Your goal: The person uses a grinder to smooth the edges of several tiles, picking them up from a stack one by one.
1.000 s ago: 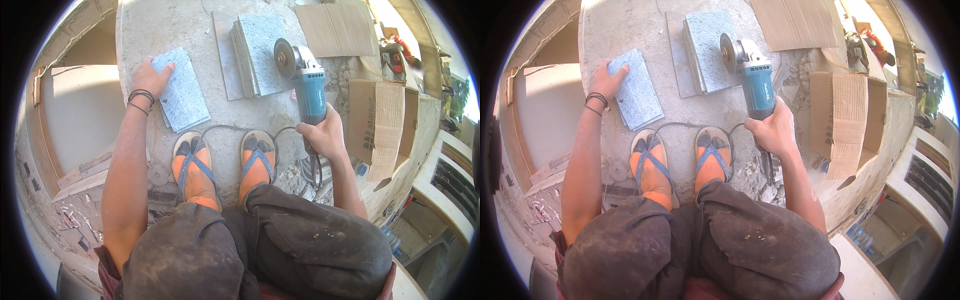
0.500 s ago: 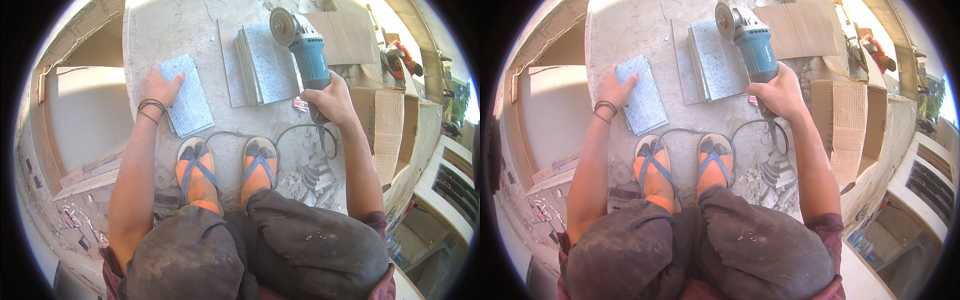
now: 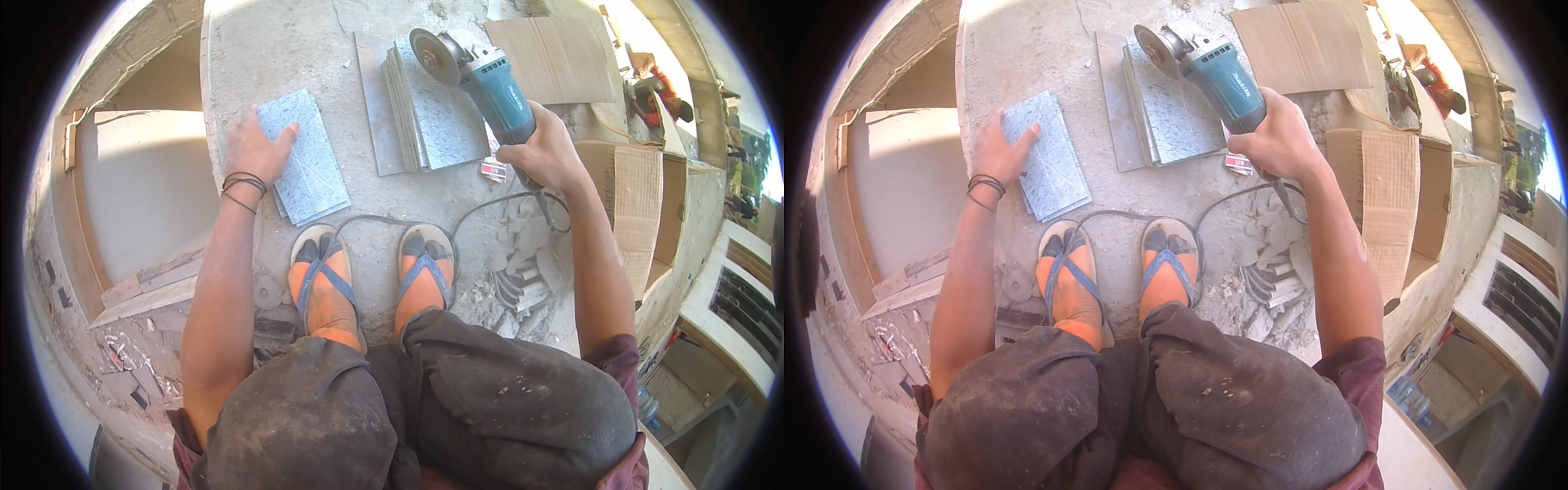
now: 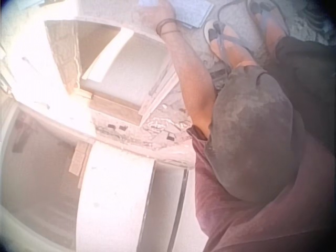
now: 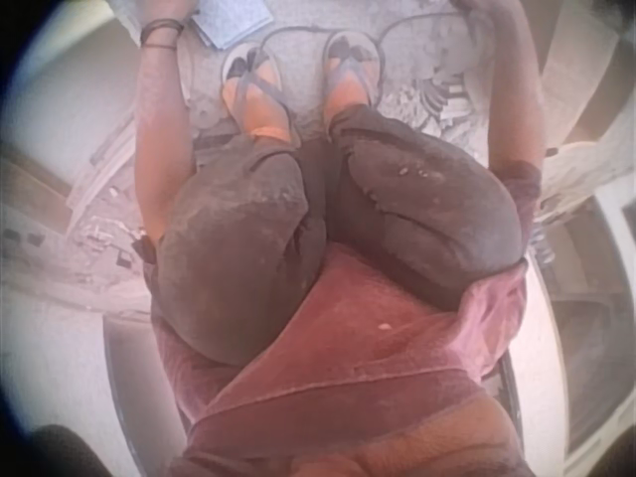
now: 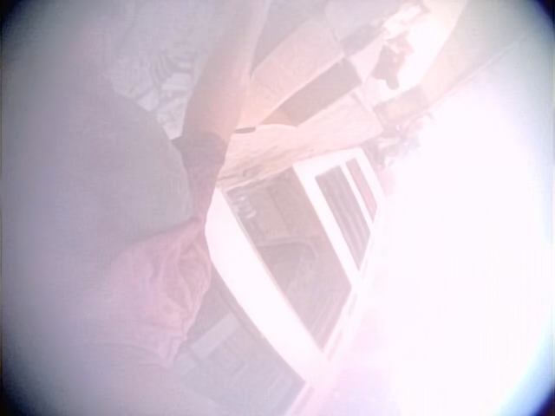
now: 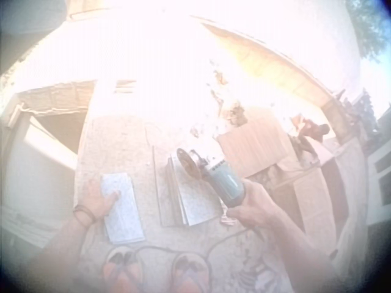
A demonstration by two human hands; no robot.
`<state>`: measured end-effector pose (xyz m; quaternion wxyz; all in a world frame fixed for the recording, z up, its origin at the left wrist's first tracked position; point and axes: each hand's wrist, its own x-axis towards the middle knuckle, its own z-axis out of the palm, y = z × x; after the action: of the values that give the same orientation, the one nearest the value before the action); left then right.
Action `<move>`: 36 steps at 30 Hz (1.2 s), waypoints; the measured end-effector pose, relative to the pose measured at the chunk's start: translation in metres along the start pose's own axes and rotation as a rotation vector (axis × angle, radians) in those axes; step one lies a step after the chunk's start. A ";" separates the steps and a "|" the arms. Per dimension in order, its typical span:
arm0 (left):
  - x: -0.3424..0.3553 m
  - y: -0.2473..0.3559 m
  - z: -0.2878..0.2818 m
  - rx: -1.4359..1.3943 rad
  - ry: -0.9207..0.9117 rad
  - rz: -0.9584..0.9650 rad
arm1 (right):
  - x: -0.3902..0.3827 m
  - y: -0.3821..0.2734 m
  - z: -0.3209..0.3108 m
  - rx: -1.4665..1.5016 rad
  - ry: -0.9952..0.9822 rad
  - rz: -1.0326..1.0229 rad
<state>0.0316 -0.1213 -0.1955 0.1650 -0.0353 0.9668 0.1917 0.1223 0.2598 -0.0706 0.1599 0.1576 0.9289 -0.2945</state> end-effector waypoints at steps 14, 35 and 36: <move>0.002 -0.014 -0.006 0.020 0.277 0.077 | -0.013 0.011 -0.007 -0.146 0.003 0.037; -0.028 0.038 -0.029 -0.289 0.163 0.253 | -0.049 0.030 -0.016 -0.141 -0.034 0.103; -0.028 0.040 -0.028 -0.303 0.160 0.254 | -0.043 0.026 -0.015 -0.140 -0.027 0.094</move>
<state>0.0446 -0.0949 -0.1474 0.0552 0.0472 0.9336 0.3508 0.1680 0.2801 -0.0549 0.1965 0.1855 0.9366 -0.2231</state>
